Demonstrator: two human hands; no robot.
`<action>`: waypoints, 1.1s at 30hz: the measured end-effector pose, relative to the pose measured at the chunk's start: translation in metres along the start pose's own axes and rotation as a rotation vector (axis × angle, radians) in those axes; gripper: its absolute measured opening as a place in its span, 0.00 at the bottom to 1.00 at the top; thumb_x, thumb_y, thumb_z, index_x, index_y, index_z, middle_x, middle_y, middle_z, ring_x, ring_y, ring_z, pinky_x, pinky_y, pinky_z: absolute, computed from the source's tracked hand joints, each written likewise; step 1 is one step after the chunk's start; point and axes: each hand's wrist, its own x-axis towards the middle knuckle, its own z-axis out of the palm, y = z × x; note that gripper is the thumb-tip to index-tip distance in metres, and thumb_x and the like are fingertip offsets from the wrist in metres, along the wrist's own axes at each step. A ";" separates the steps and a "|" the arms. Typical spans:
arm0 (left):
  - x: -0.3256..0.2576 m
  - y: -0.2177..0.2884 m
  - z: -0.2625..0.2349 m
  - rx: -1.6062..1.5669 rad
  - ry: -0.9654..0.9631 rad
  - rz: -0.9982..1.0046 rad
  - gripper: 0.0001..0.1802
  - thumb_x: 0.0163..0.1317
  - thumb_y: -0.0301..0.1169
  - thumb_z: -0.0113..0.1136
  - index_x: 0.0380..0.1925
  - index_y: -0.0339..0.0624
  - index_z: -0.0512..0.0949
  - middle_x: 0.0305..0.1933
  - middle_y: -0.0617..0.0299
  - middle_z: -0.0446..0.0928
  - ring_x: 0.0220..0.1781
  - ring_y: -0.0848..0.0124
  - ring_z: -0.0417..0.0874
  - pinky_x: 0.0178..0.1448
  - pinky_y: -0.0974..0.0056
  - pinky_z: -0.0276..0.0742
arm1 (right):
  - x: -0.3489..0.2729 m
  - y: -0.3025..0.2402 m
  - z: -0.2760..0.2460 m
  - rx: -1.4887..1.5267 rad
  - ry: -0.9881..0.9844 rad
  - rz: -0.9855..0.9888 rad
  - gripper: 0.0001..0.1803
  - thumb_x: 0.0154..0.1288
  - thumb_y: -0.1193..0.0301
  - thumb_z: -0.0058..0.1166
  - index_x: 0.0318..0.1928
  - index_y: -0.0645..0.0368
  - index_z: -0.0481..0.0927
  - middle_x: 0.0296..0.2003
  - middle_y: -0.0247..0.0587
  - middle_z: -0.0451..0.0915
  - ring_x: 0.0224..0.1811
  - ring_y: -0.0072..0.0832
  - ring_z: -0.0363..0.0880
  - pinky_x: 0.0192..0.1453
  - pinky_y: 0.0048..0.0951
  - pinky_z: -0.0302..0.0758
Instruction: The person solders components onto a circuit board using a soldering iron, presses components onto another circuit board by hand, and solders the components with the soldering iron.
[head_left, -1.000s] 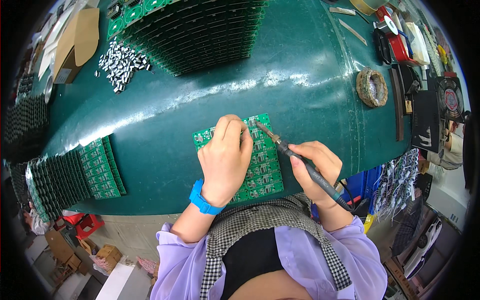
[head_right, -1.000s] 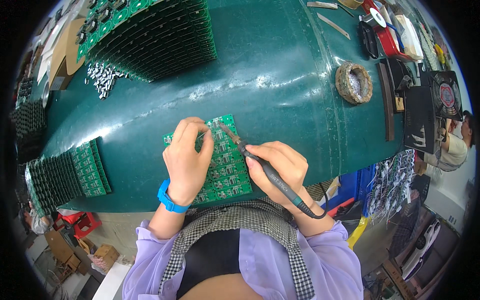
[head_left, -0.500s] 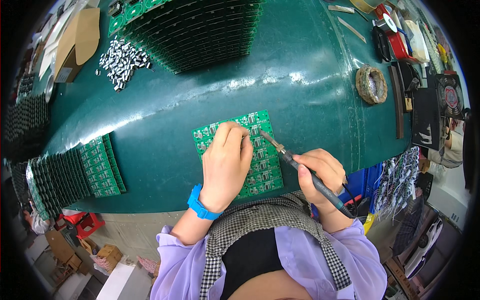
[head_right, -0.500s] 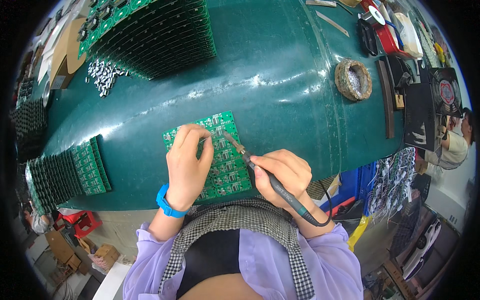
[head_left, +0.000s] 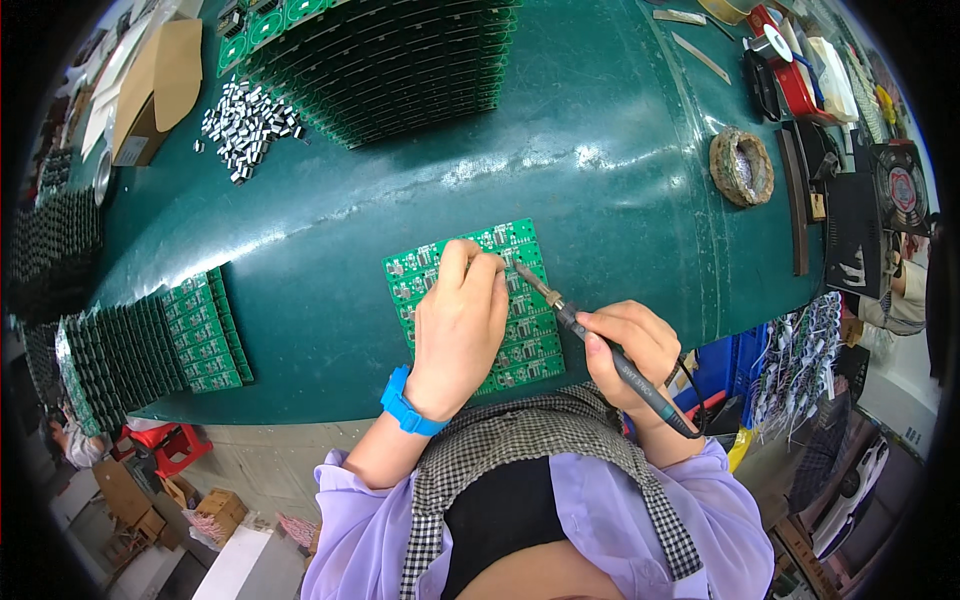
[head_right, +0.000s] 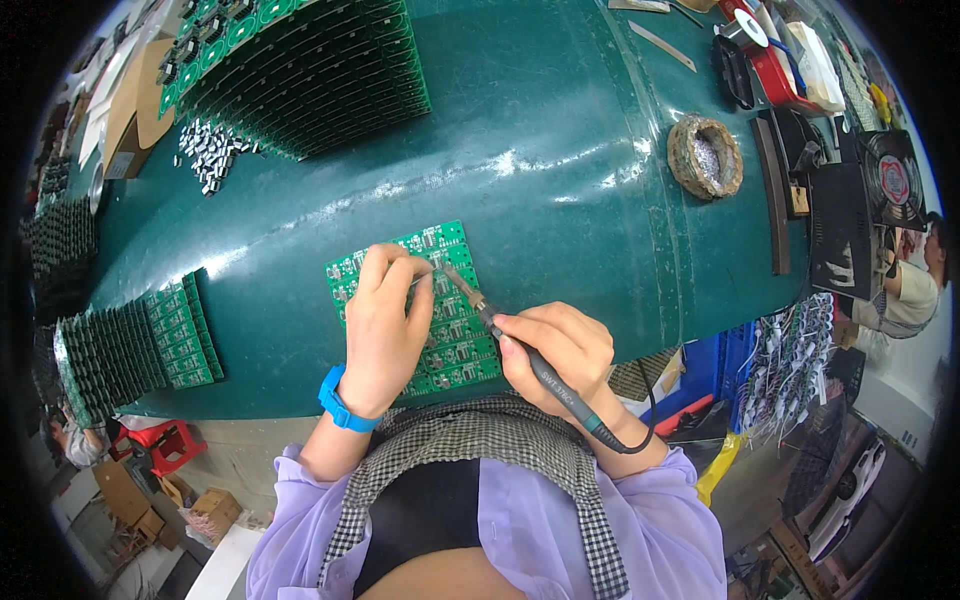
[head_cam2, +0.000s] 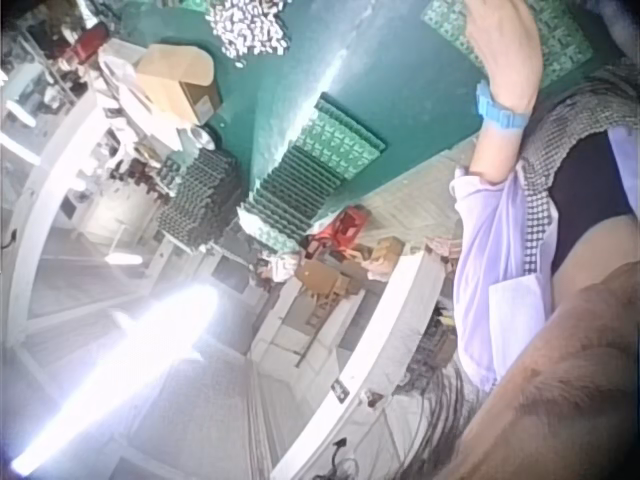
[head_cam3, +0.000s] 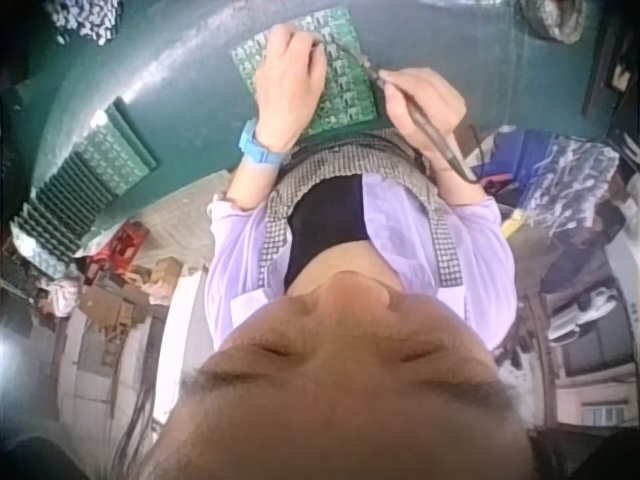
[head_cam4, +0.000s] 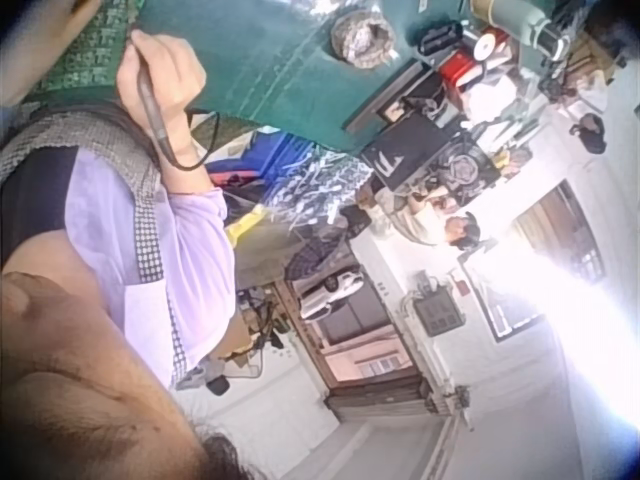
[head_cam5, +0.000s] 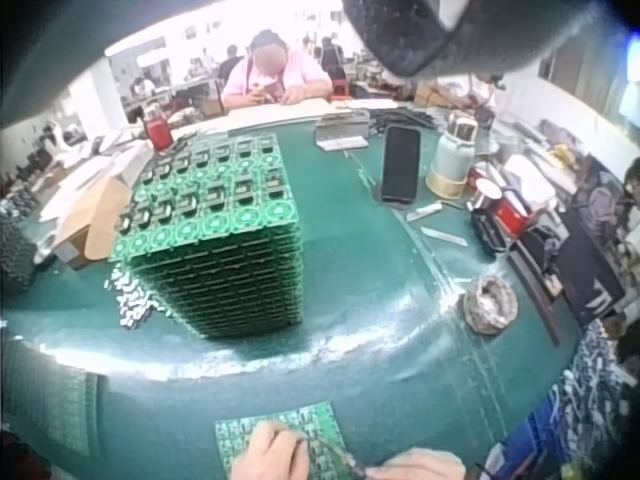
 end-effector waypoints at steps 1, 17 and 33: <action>0.000 0.001 0.000 0.008 -0.010 -0.003 0.06 0.56 0.19 0.59 0.33 0.37 0.75 0.39 0.55 0.71 0.34 0.58 0.78 0.35 0.59 0.74 | -0.001 -0.001 0.000 -0.001 0.002 0.000 0.08 0.48 0.78 0.60 0.32 0.66 0.83 0.25 0.44 0.80 0.23 0.33 0.80 0.26 0.29 0.75; -0.016 0.002 0.001 -0.020 0.046 0.017 0.08 0.54 0.16 0.60 0.33 0.36 0.74 0.35 0.56 0.73 0.31 0.63 0.76 0.31 0.63 0.72 | -0.012 0.004 -0.003 0.031 0.076 -0.045 0.07 0.49 0.75 0.58 0.29 0.66 0.83 0.21 0.42 0.79 0.19 0.33 0.79 0.22 0.28 0.74; -0.020 0.007 0.003 0.066 0.025 0.049 0.06 0.55 0.19 0.61 0.32 0.37 0.74 0.36 0.56 0.71 0.32 0.59 0.78 0.33 0.60 0.73 | -0.022 0.003 -0.001 0.039 0.057 -0.085 0.08 0.48 0.77 0.57 0.31 0.65 0.83 0.21 0.41 0.79 0.19 0.33 0.79 0.23 0.28 0.75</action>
